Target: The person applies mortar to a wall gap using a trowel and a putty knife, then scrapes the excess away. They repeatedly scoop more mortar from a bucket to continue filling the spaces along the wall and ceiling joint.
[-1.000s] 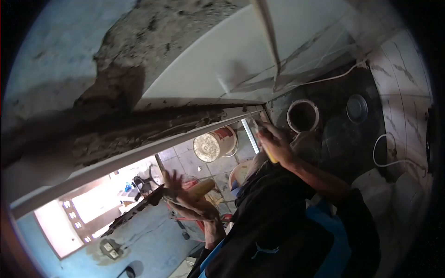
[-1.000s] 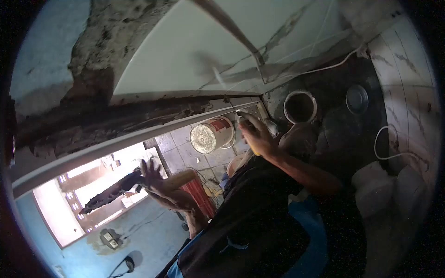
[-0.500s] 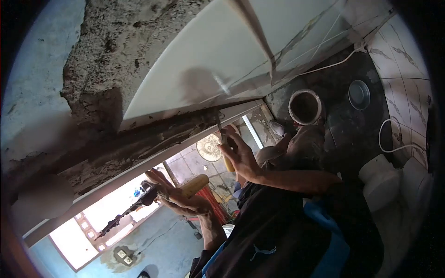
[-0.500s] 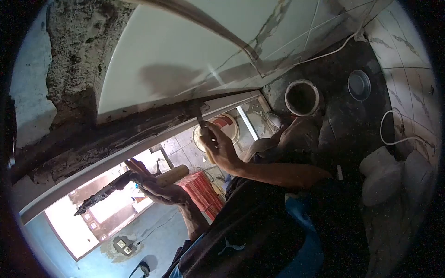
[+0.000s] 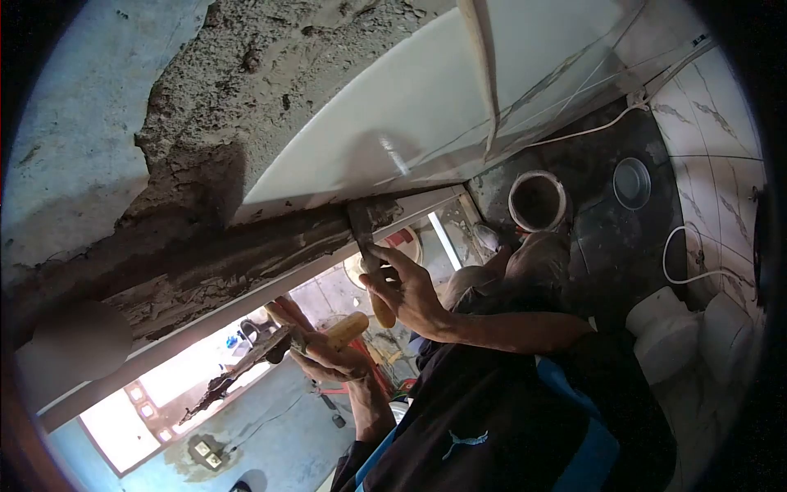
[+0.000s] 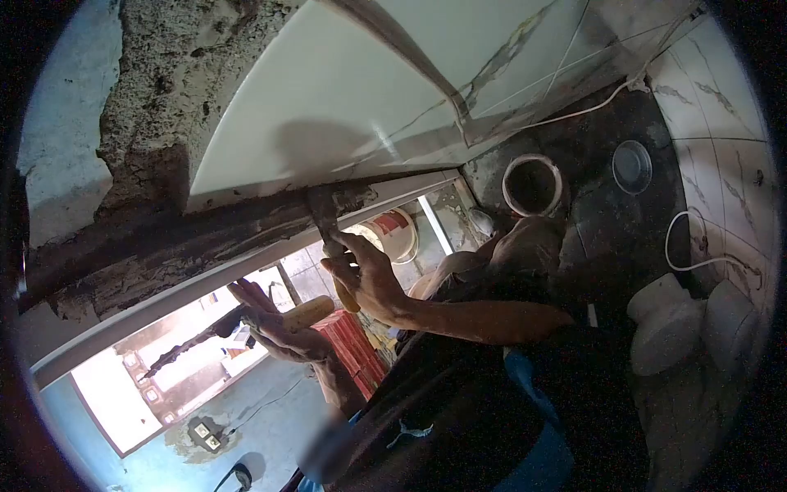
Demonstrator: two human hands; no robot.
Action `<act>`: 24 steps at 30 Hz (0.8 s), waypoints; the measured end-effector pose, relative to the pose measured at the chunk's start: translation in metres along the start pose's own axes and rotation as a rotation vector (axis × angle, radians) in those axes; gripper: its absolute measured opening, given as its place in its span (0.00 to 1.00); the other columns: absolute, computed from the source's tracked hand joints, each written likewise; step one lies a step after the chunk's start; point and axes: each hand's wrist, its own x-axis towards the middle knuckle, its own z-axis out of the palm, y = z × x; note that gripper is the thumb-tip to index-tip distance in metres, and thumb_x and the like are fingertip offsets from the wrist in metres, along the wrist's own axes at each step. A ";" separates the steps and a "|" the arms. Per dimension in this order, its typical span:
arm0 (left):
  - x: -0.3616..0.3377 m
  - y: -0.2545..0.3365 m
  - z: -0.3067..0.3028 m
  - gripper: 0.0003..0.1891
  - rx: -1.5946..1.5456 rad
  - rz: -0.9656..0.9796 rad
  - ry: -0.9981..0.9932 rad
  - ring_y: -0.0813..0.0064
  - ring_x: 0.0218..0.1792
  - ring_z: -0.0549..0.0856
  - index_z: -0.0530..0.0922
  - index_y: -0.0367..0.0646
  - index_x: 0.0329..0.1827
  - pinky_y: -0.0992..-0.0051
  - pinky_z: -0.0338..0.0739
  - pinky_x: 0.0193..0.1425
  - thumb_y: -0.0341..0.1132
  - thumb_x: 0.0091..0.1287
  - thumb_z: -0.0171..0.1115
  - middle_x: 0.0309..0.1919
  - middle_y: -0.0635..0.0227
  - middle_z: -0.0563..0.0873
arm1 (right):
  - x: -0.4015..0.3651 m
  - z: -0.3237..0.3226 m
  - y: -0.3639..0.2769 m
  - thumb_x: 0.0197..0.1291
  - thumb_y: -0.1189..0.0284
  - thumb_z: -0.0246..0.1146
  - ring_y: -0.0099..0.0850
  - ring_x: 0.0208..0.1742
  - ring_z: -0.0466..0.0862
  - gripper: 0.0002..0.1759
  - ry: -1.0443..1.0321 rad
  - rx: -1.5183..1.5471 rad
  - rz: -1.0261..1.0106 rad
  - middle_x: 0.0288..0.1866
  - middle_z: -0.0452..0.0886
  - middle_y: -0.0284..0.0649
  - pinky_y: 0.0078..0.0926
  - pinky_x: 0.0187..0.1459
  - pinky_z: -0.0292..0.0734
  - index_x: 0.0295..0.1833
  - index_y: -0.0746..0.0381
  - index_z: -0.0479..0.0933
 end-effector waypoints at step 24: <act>0.012 -0.024 0.050 0.29 -0.021 -0.060 -0.065 0.53 0.69 0.60 0.54 0.25 0.66 0.61 0.48 0.75 0.44 0.73 0.33 0.68 0.42 0.59 | 0.037 -0.106 -0.069 0.58 0.72 0.62 0.36 0.45 0.82 0.19 -0.468 -0.590 -0.172 0.49 0.78 0.48 0.33 0.48 0.78 0.55 0.64 0.74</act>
